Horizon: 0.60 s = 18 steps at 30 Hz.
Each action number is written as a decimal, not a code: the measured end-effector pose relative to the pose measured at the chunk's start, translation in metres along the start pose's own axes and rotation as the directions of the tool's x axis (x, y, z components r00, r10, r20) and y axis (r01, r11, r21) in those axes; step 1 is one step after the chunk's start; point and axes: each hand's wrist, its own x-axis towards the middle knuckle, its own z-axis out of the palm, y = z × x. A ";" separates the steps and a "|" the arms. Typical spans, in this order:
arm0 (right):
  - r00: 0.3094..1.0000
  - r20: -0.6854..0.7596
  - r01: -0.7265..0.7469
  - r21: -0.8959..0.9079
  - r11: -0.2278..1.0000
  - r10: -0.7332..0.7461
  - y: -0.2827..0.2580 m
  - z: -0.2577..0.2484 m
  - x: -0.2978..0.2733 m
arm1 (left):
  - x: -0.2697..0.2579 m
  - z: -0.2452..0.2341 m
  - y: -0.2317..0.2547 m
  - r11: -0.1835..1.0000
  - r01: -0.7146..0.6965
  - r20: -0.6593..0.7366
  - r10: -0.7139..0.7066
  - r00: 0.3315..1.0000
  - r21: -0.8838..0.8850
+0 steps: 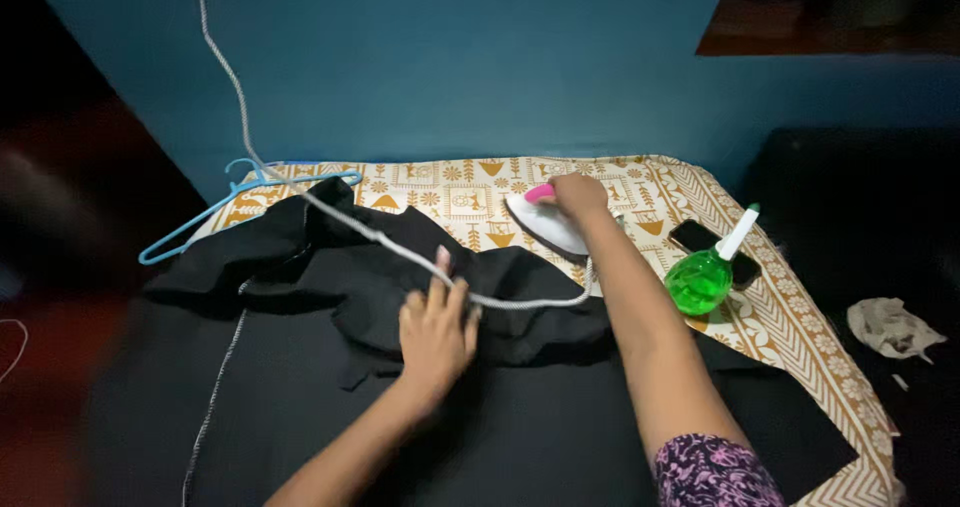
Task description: The person spreads out a black garment on an ironing board, sprays it with water from a green bottle, and presses it using an iron.
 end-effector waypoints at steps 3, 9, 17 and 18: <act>0.996 0.000 -0.092 -0.033 0.995 0.092 0.003 0.009 0.022 | -0.040 0.012 0.007 0.968 -0.016 0.108 0.044 0.993 -0.251; 0.907 -0.038 -0.420 0.015 0.908 0.420 0.031 0.029 0.050 | -0.087 0.039 -0.005 0.882 -0.168 0.175 0.267 0.948 -0.439; 0.751 -0.039 -0.652 0.112 0.750 0.659 0.095 0.035 0.028 | -0.048 0.049 -0.031 0.927 -0.117 0.318 0.238 0.918 -0.356; 0.774 -0.048 -0.623 0.120 0.773 0.631 0.092 0.036 0.023 | -0.042 0.053 -0.035 0.942 -0.073 0.387 0.204 0.899 -0.327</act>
